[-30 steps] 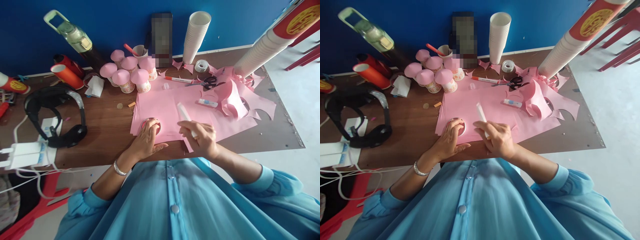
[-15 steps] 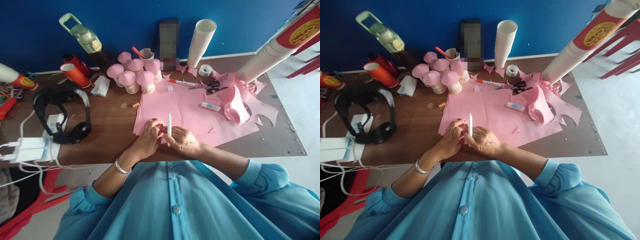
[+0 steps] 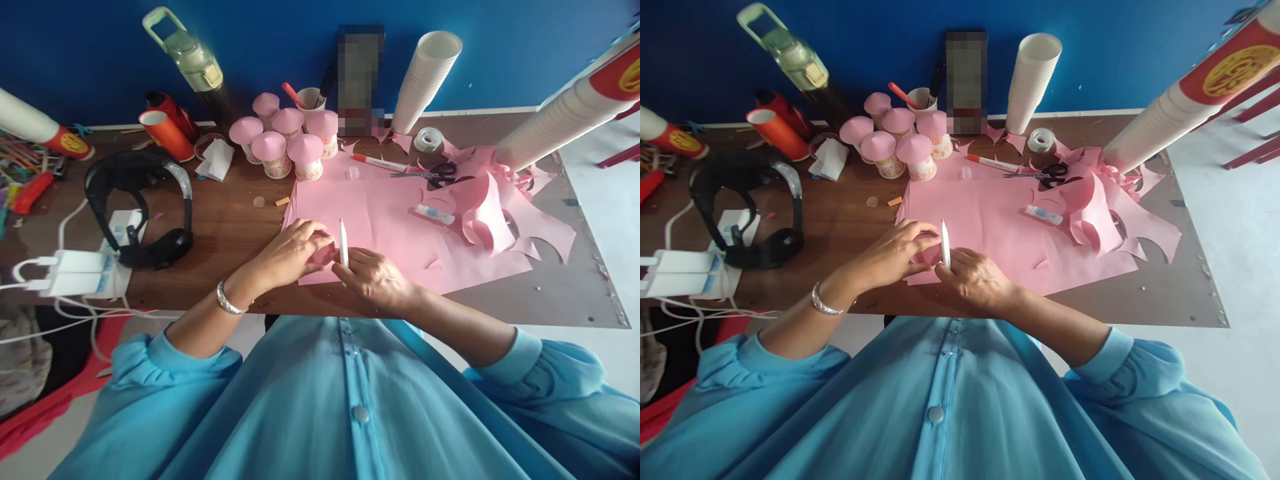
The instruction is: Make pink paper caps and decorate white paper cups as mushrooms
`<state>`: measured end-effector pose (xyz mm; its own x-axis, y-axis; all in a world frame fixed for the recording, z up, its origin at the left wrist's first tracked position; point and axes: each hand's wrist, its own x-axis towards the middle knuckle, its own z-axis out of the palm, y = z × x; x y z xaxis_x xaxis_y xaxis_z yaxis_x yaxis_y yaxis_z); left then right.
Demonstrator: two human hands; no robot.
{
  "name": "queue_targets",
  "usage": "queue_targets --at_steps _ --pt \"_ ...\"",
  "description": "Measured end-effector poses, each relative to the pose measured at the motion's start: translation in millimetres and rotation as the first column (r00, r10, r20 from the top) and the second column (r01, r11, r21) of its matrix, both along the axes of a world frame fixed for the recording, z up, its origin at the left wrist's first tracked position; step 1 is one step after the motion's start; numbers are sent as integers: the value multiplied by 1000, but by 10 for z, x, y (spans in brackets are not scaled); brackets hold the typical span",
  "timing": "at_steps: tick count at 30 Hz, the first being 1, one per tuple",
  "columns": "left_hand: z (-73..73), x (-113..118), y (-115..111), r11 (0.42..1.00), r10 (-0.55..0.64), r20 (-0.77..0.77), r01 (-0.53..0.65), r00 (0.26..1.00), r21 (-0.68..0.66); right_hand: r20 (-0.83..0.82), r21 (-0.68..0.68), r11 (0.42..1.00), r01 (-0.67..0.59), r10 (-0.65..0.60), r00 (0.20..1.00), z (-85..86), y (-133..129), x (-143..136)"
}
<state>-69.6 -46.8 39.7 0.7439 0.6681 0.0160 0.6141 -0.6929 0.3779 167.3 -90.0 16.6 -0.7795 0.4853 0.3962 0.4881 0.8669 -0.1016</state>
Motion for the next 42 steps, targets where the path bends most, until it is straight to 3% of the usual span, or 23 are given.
queue_targets --at_steps 3,7,12,17,25,30,42 --pt "43 -11 121 996 -57 -15 56 998 -72 -1 -68 998 -5 5 1000 4 -2 -1" --pt "71 33 219 996 -92 -142 93 986 4 -26 -105 995 -5 2 1000 -1 -12 54" --pt "83 79 253 992 -122 -148 125 981 9 -190 0 996 93 -92 978 133 -166 213" --pt "76 72 250 994 -105 -119 104 987 -14 -316 35 997 -64 72 946 278 -417 180" --pt "41 90 261 996 -91 -135 92 987 2 -158 176 984 -43 71 985 124 -515 -261" --pt "50 103 259 997 -75 -176 75 982 -8 -51 200 980 14 -4 999 83 -491 -478" --pt "151 122 222 998 -68 -231 68 971 -7 -61 204 977 53 -41 997 -33 -397 -546"
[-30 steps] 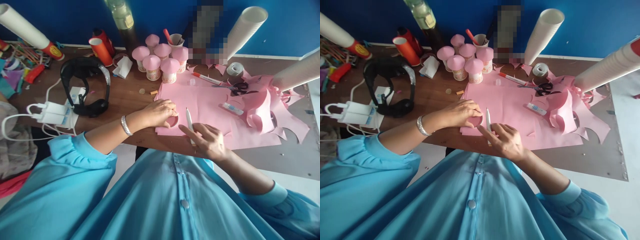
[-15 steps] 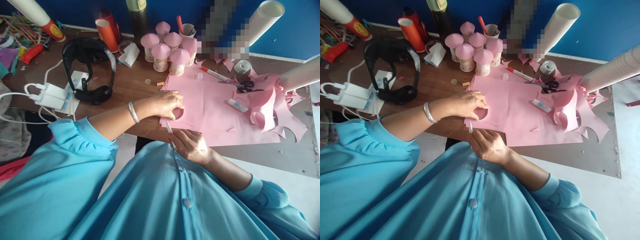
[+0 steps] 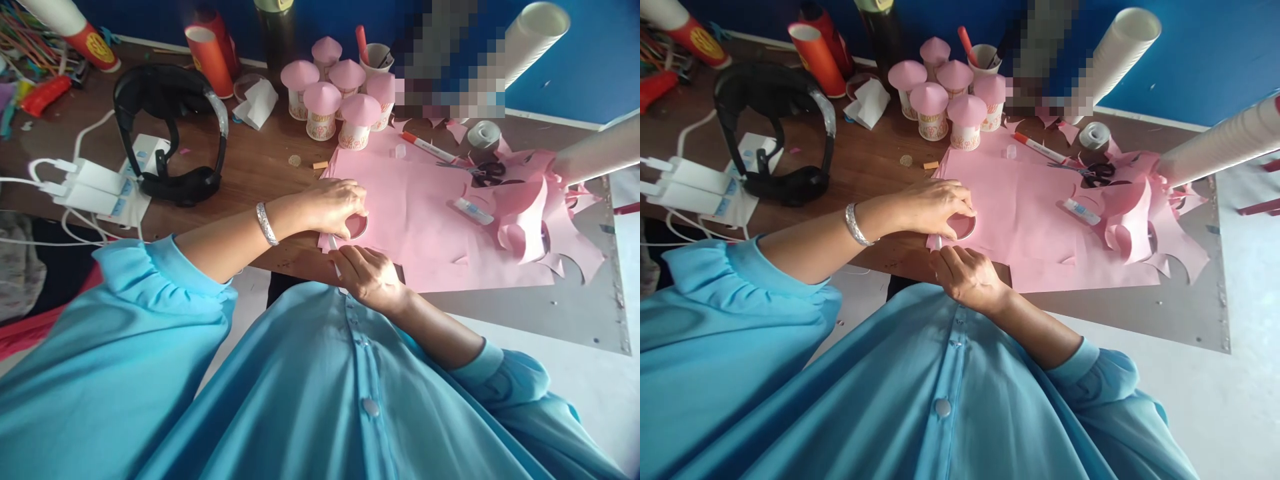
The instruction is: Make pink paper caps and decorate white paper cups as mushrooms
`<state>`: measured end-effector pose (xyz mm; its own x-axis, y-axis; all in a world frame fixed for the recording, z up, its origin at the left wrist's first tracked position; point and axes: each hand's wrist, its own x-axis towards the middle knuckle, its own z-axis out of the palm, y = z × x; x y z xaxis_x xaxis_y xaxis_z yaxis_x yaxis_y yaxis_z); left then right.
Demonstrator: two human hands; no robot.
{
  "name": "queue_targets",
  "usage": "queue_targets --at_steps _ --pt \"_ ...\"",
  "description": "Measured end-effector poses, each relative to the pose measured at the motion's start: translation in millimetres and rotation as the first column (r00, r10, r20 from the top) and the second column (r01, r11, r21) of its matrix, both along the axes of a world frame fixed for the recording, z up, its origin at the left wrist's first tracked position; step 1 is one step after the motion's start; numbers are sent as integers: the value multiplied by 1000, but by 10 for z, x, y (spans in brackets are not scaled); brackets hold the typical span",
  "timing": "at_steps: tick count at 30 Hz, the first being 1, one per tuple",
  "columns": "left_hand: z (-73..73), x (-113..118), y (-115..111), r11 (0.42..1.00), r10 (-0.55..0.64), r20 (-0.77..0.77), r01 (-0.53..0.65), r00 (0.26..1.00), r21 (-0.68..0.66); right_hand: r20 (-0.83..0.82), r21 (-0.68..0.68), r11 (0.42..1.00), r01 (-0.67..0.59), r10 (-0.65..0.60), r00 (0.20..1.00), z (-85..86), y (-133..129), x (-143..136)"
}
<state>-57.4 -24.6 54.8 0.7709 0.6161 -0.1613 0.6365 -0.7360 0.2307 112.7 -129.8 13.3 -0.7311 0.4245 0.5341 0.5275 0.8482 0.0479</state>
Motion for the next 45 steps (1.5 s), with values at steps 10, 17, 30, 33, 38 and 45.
queue_targets --at_steps 10,17,30,33,38,45 --pt "7 -19 10 1000 -17 3 17 1000 5 -28 -109 994 -8 5 1000 25 -28 255" --pt "-18 -44 17 1000 -2 51 2 999 -14 -117 -232 973 -17 -11 993 56 10 466" --pt "-10 -42 18 1000 -1 25 1 1000 -26 -143 -293 956 21 -66 988 132 107 641" --pt "-12 -43 18 1000 -5 35 6 999 -20 -193 -276 960 40 -96 976 166 122 691" --pt "-11 -35 21 1000 -15 30 15 999 -9 -294 -175 977 119 -168 941 250 110 805" --pt "-13 -29 24 1000 -13 43 14 999 -10 -290 -258 962 85 -161 943 233 77 789"
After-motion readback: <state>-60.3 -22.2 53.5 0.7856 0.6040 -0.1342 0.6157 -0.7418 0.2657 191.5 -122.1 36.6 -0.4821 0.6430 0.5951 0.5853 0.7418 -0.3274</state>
